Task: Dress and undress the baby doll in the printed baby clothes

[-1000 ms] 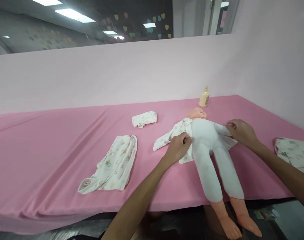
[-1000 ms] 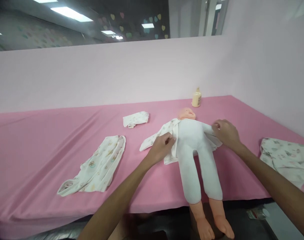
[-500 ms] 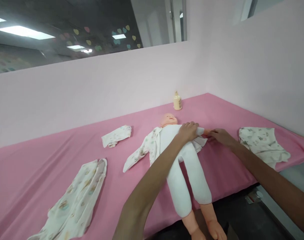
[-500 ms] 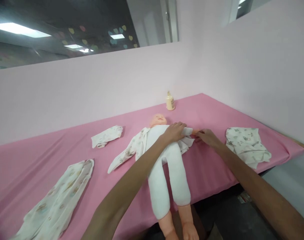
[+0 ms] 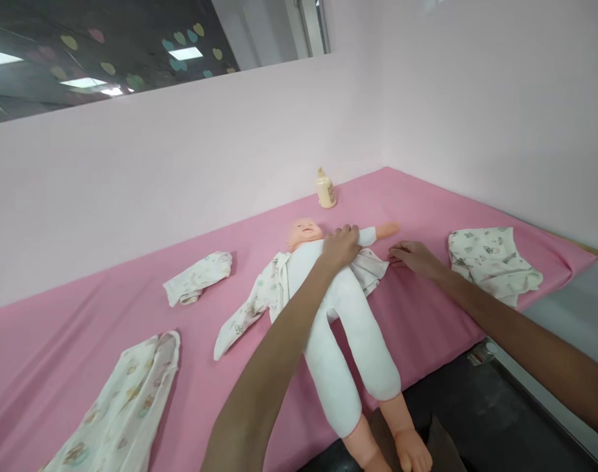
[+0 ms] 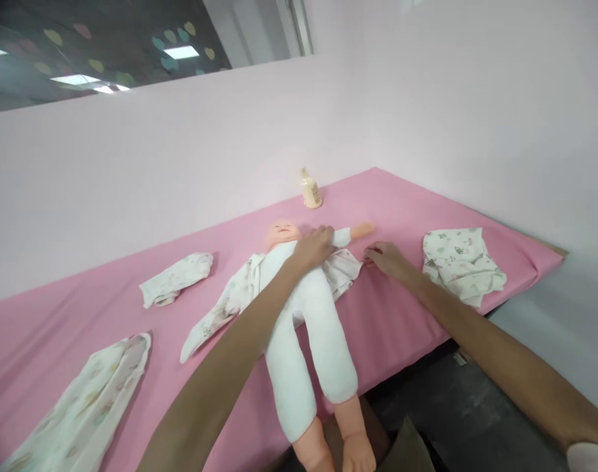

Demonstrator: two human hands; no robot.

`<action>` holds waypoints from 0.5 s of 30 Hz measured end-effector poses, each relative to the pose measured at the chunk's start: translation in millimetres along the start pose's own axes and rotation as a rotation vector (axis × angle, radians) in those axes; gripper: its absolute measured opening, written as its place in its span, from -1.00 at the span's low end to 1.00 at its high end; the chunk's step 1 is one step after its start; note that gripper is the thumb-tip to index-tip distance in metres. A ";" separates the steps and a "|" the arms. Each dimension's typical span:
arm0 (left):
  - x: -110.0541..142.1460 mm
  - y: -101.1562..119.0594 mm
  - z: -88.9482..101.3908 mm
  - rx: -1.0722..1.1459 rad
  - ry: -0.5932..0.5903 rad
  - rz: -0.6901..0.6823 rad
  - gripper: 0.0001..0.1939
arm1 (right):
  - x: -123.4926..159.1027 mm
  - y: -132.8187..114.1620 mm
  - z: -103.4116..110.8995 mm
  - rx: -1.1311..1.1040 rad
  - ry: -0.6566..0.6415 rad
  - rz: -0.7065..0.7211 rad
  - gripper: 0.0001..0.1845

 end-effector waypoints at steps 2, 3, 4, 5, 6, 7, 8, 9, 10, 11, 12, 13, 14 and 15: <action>7.7 -10.9 8.1 0.052 0.070 0.047 -0.72 | 2.1 -1.3 -6.2 -0.122 -0.013 -0.070 -0.97; 11.6 -16.4 11.5 0.086 0.101 0.070 -0.74 | 2.6 -2.9 -10.9 -0.176 -0.029 -0.100 -0.98; 15.1 -21.2 14.1 0.119 0.125 0.089 -0.75 | 2.4 -4.9 -16.4 -0.218 -0.047 -0.123 -0.96; 18.1 -25.2 16.1 0.152 0.144 0.103 -0.76 | 1.8 -7.1 -22.5 -0.248 -0.065 -0.140 -0.95; 20.5 -28.5 17.5 0.182 0.160 0.115 -0.76 | 0.8 -8.8 -29.1 -0.272 -0.081 -0.157 -0.95; 22.4 -30.8 18.5 0.207 0.172 0.124 -0.76 | -0.3 -9.8 -35.6 -0.296 -0.093 -0.172 -0.95; 23.8 -32.2 19.2 0.227 0.183 0.128 -0.76 | -1.1 -9.8 -41.4 -0.320 -0.092 -0.189 -0.94; 24.9 -33.0 19.7 0.242 0.192 0.129 -0.76 | -1.3 -8.5 -45.7 -0.341 -0.072 -0.210 -0.94; 25.7 -33.3 19.9 0.255 0.199 0.130 -0.76 | -0.6 -6.4 -48.5 -0.360 -0.043 -0.232 -0.93; 26.3 -33.5 19.8 0.264 0.205 0.133 -0.76 | 1.1 -4.2 -49.8 -0.360 -0.017 -0.242 -0.92; 26.7 -33.6 19.4 0.270 0.209 0.136 -0.76 | 3.8 -2.4 -49.7 -0.339 0.000 -0.240 -0.89; 27.1 -33.6 18.9 0.272 0.212 0.137 -0.76 | 7.4 -1.2 -48.3 -0.308 0.004 -0.227 -0.84; 27.3 -33.6 18.4 0.271 0.217 0.136 -0.76 | 11.9 -0.6 -46.1 -0.255 -0.012 -0.207 -0.80; 27.3 -33.5 17.8 0.268 0.221 0.134 -0.77 | 17.0 -0.3 -42.9 -0.168 -0.037 -0.184 -0.77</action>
Point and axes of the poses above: each hand's wrist, its own x-axis away from the middle knuckle, its own z-axis out of the back of the hand, y = z × x, the point moved 6 cm from there along -x, towards the middle knuckle, and after that the axes turned 9 degrees about -x, right-handed, at the moved point
